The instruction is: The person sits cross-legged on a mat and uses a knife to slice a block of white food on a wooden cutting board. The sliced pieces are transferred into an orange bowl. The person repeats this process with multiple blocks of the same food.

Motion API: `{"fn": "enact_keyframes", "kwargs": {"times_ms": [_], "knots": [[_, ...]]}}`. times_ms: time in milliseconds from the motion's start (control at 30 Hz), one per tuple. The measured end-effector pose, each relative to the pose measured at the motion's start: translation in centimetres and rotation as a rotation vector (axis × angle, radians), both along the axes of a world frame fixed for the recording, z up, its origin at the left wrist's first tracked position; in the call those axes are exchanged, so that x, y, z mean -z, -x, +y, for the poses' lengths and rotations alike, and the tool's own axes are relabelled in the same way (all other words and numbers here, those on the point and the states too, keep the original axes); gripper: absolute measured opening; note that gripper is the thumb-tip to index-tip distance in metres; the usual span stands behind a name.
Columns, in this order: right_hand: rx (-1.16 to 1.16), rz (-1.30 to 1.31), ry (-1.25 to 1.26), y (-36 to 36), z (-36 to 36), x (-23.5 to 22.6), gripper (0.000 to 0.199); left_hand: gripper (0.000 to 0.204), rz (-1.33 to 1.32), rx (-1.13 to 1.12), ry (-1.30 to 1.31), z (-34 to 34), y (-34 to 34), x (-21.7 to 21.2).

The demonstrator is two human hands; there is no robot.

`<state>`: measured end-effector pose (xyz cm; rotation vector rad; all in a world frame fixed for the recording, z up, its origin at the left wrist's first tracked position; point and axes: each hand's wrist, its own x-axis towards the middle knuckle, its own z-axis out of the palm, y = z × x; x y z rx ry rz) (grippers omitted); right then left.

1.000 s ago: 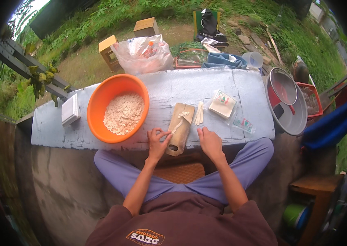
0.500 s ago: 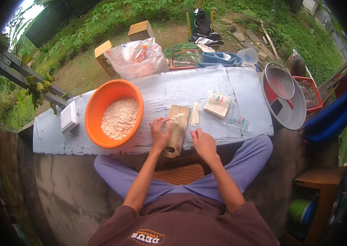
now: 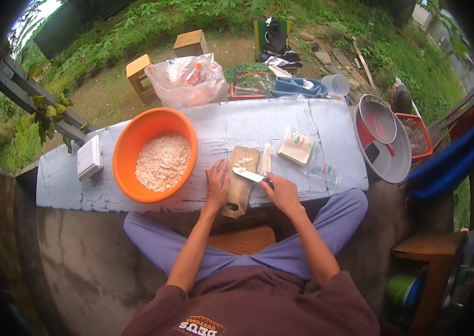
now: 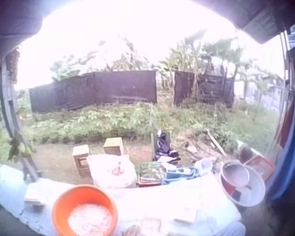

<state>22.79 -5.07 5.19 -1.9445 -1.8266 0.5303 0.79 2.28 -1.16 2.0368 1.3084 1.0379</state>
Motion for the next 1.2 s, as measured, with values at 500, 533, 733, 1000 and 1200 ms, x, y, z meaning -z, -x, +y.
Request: {"fn": "enact_keyframes", "kwargs": {"times_ms": [500,533,733,1000,1200], "knots": [[0.000,0.452,0.136,-3.3,3.2,2.8,0.041,0.044,0.215,0.026,-0.052,-0.1,-0.3,0.2],[0.017,0.468,0.131,-3.5,3.0,3.0,0.041,0.043,0.214,0.027,-0.051,-0.1,-0.3,0.2],[0.257,0.490,-0.148,-2.7,1.5,3.1,0.032,0.040,0.222,-0.013,-0.044,-0.2,0.0,0.1],[0.350,0.369,-0.218,-2.4,2.4,3.7,0.026,0.033,0.275,0.089,-0.156,0.6,-5.9,-5.4],[0.354,0.342,-0.242,-2.5,2.3,3.7,0.026,0.024,0.453,0.040,-0.194,3.6,-10.3,-3.6]]}}
